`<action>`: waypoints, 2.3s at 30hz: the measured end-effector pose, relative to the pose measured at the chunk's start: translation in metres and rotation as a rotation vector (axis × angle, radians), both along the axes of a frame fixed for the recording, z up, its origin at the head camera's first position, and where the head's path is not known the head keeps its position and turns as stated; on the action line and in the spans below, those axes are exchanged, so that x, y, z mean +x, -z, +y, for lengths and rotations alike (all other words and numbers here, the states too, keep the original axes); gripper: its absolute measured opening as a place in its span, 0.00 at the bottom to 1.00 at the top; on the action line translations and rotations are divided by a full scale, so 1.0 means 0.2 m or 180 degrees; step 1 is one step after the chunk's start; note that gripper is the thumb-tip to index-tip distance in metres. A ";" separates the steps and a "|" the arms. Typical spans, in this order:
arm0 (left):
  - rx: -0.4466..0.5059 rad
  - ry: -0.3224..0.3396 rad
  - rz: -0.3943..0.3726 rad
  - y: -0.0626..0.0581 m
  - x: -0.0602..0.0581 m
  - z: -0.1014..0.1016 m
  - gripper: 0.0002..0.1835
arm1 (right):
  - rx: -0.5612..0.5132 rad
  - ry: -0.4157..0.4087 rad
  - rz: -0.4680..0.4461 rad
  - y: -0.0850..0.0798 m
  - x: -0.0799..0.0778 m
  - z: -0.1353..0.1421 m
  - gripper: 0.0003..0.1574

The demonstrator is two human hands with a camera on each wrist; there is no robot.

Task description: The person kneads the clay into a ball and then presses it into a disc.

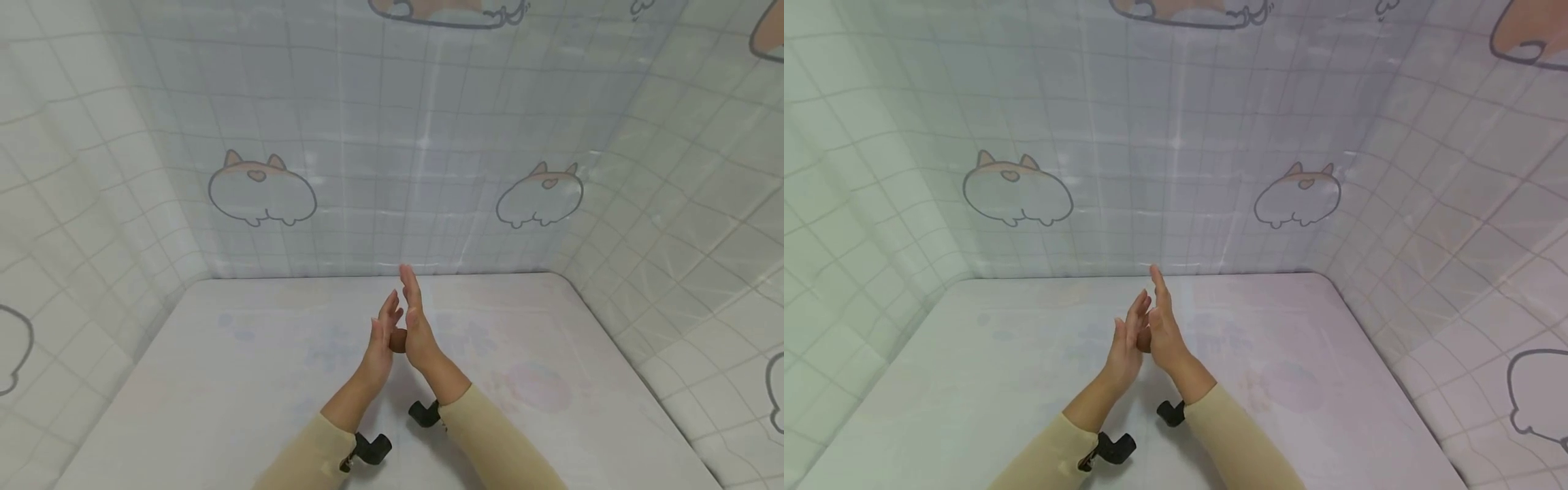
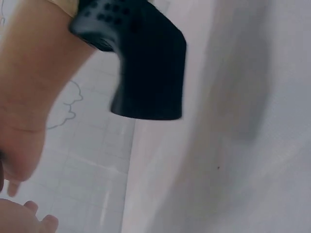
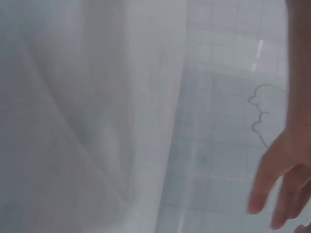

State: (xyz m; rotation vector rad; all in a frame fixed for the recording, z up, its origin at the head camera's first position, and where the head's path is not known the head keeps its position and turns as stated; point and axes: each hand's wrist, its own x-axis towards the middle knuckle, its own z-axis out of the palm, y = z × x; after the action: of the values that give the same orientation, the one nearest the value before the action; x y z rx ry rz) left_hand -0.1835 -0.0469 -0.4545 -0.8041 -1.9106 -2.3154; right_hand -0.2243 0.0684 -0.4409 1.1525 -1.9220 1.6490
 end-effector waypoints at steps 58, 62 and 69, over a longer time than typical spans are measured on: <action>0.0092 -0.0214 0.0363 -0.09 -0.03 -0.03 0.45 | 0.0231 -0.0354 -0.0077 0.09 0.05 -0.01 0.60; 0.0046 -0.0330 0.0350 -0.10 -0.04 -0.05 0.48 | 0.0251 -0.0414 0.0068 0.08 0.08 -0.03 0.61; 0.0052 -0.0456 0.0028 -0.11 -0.07 -0.06 0.50 | 0.0132 -0.0628 0.0148 0.05 0.11 -0.05 0.60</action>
State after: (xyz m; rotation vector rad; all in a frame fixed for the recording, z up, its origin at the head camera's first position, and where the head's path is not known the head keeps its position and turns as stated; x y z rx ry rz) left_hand -0.1984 -0.0596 -0.4327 -0.6515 -1.8762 -2.2369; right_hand -0.2023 0.0581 -0.4516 1.4241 -1.8734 1.6704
